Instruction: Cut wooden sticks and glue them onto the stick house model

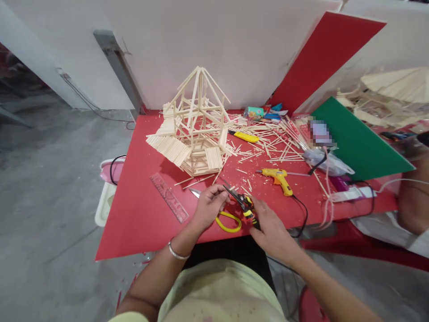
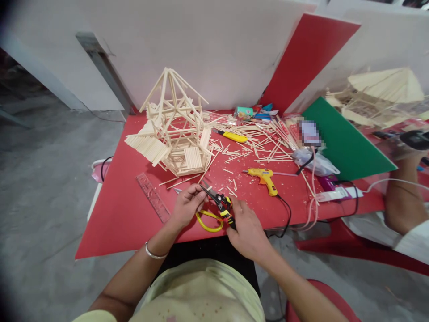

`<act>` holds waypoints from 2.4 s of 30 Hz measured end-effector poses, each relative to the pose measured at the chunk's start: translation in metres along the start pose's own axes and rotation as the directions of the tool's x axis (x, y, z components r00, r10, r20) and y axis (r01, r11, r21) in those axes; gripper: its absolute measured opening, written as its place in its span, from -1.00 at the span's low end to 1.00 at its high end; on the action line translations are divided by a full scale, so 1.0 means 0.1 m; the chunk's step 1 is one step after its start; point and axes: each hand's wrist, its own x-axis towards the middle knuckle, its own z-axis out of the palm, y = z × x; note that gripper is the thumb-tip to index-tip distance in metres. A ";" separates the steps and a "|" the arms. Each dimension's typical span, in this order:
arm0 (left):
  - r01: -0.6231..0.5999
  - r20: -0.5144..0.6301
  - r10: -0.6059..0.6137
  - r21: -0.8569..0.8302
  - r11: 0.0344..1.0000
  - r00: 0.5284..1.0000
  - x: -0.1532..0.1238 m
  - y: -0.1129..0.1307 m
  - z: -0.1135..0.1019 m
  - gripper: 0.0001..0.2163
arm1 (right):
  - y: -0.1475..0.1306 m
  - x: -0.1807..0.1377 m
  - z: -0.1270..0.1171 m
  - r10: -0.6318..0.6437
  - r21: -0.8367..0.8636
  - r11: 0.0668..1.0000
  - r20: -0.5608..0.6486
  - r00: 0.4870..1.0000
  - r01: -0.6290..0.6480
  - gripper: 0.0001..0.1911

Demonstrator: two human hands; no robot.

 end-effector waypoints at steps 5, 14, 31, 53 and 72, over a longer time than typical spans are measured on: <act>0.004 -0.013 -0.003 0.072 0.997 1.000 -0.09 0.08 0.01 -0.75 | -0.04 -0.05 0.01 -0.040 0.018 0.999 -0.022 0.999 0.041 -0.21; -0.183 0.017 0.196 0.444 0.877 0.980 -0.33 0.38 0.05 -0.81 | -0.12 -0.07 0.06 -0.071 0.086 0.993 -0.094 0.993 0.079 -0.36; 0.152 0.147 -0.148 -0.020 0.988 0.978 -0.40 0.40 0.08 -0.65 | -0.01 -0.15 0.00 -0.183 0.056 0.980 -0.152 0.971 0.193 -0.30; 0.266 0.291 -0.221 -0.126 0.956 0.931 -0.35 0.44 -0.09 -0.68 | 0.05 -0.13 0.00 -0.177 0.252 0.950 -0.051 0.983 0.184 -0.25; 0.077 0.174 -0.109 0.184 0.980 0.979 -0.33 0.39 -0.07 -0.69 | -0.12 -0.19 -0.10 -0.104 0.324 0.943 0.062 0.993 0.078 -0.36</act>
